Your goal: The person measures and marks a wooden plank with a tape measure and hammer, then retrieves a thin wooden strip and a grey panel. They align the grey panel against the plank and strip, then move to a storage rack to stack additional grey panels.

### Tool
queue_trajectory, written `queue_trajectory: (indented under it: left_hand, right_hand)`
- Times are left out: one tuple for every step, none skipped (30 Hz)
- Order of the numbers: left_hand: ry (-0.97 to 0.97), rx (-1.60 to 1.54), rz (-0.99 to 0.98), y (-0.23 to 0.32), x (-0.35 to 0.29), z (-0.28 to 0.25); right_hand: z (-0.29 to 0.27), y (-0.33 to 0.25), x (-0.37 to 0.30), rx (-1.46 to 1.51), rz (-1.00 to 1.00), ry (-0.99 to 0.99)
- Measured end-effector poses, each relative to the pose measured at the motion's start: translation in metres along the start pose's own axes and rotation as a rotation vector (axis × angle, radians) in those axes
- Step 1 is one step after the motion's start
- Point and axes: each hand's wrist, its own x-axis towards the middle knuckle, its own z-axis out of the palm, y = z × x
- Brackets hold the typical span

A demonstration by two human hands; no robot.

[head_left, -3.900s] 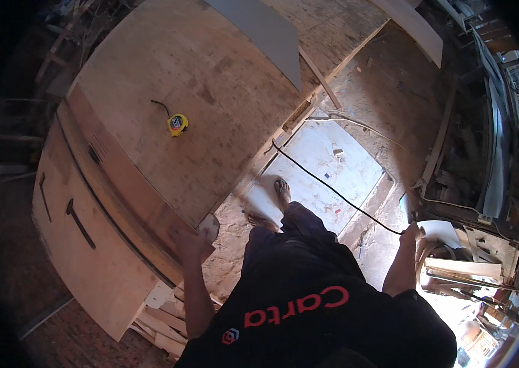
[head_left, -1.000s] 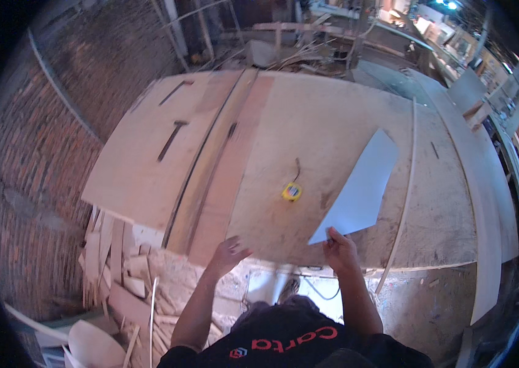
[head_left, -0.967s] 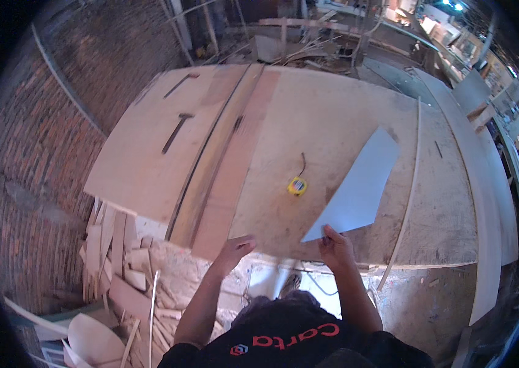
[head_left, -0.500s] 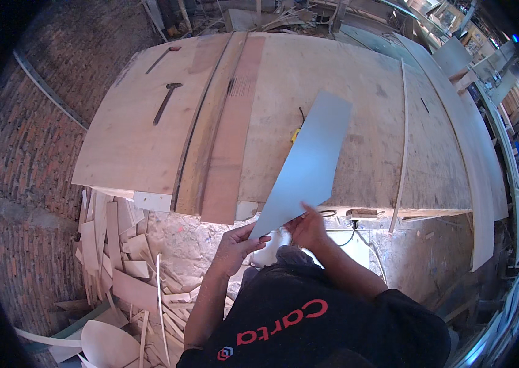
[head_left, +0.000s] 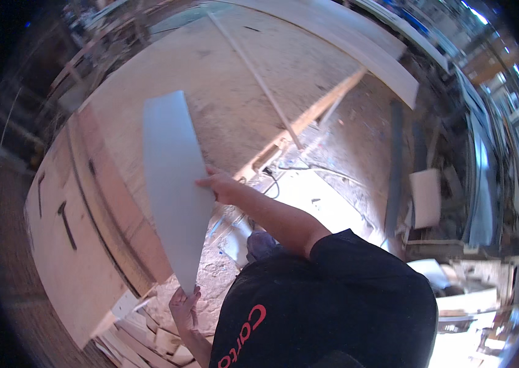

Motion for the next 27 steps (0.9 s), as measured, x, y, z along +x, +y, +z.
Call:
queue_trajectory:
  left_hand:
    - [-0.026, 0.029, -0.010, -0.007, 0.004, -0.009]
    - [0.014, 0.129, -0.052, -0.009, 0.007, -0.017]
    - [0.002, 0.177, -0.060, -0.011, 0.011, -0.024]
    - [-0.008, 0.223, -0.065, -0.013, 0.013, -0.031]
    - [-0.013, 0.264, -0.070, -0.011, 0.017, -0.032]
    - [-0.007, 0.311, -0.092, -0.009, 0.020, -0.032]
    - [0.002, 0.357, -0.112, -0.007, 0.021, -0.031]
    - [0.015, 0.398, -0.128, -0.005, 0.021, -0.030]
    - [-0.023, 0.410, -0.119, -0.003, 0.022, -0.030]
    - [-0.058, 0.421, -0.110, -0.002, 0.022, -0.029]
    - [-0.094, 0.431, -0.100, 0.000, 0.022, -0.029]
    - [-0.077, 0.410, -0.117, 0.003, 0.021, -0.024]
    - [-0.057, 0.388, -0.133, 0.005, 0.019, -0.019]
    - [-0.022, 0.361, -0.146, 0.006, 0.014, -0.018]
    - [0.000, 0.331, -0.139, 0.005, 0.009, -0.022]
    - [0.025, 0.300, -0.131, 0.001, 0.002, -0.027]
    - [0.054, 0.266, -0.121, -0.003, -0.004, -0.033]
    - [0.079, 0.272, -0.119, -0.009, -0.010, -0.039]
    - [0.115, 0.277, -0.112, -0.018, -0.019, -0.047]
    - [0.149, 0.285, -0.103, -0.022, -0.027, -0.052]
    - [0.178, 0.329, -0.096, -0.022, -0.036, -0.050]
    - [0.205, 0.375, -0.091, -0.022, -0.047, -0.046]
    - [0.217, 0.412, -0.096, -0.025, -0.054, -0.041]
    - [0.203, 0.589, -0.112, -0.028, -0.062, -0.044]
    - [0.190, 0.765, -0.129, -0.033, -0.070, -0.046]
    - [0.188, 0.816, -0.164, -0.040, -0.080, -0.047]
    - [0.182, 0.716, -0.184, -0.052, -0.089, -0.059]
  right_hand:
    - [0.008, -0.007, -0.017, -0.028, -0.026, 0.017]
    - [0.014, -0.007, -0.026, -0.060, -0.043, 0.025]
    - [0.008, -0.001, -0.026, -0.069, -0.078, -0.022]
    - [-0.002, 0.008, -0.023, -0.080, -0.111, -0.071]
    - [-0.002, 0.007, -0.029, -0.096, -0.140, -0.121]
    - [-0.004, 0.006, -0.034, -0.147, -0.114, -0.088]
    - [-0.004, 0.005, -0.040, -0.198, -0.085, -0.057]
    - [0.000, 0.002, -0.048, -0.252, -0.052, -0.031]
    - [0.000, 0.003, -0.052, -0.242, -0.075, -0.061]
    - [0.000, 0.005, -0.056, -0.232, -0.095, -0.095]
    - [0.001, 0.008, -0.059, -0.223, -0.117, -0.127]
    - [-0.007, 0.018, -0.052, -0.256, -0.130, -0.121]
    - [-0.020, 0.034, -0.039, -0.290, -0.141, -0.116]
    - [-0.014, 0.041, -0.038, -0.296, -0.151, -0.133]
    - [-0.010, 0.049, -0.037, -0.302, -0.164, -0.147]
    - [-0.005, 0.058, -0.040, -0.279, -0.184, -0.169]
    - [0.007, 0.058, -0.048, -0.258, -0.200, -0.196]
    - [0.017, 0.052, -0.061, -0.306, -0.094, -0.182]
    - [0.027, 0.044, -0.075, -0.357, 0.014, -0.180]
    - [0.035, 0.041, -0.080, -0.409, 0.117, -0.179]
    - [0.035, 0.050, -0.078, -0.353, 0.072, -0.263]
    - [0.032, 0.065, -0.075, -0.292, 0.028, -0.343]
    - [0.029, 0.075, -0.078, -0.240, -0.015, -0.405]
    - [0.030, 0.081, -0.080, -0.250, 0.034, -0.427]
    - [0.029, 0.089, -0.082, -0.287, 0.090, -0.406]
    - [0.027, 0.101, -0.081, -0.323, 0.147, -0.389]
    - [0.025, 0.114, -0.080, -0.352, 0.199, -0.369]
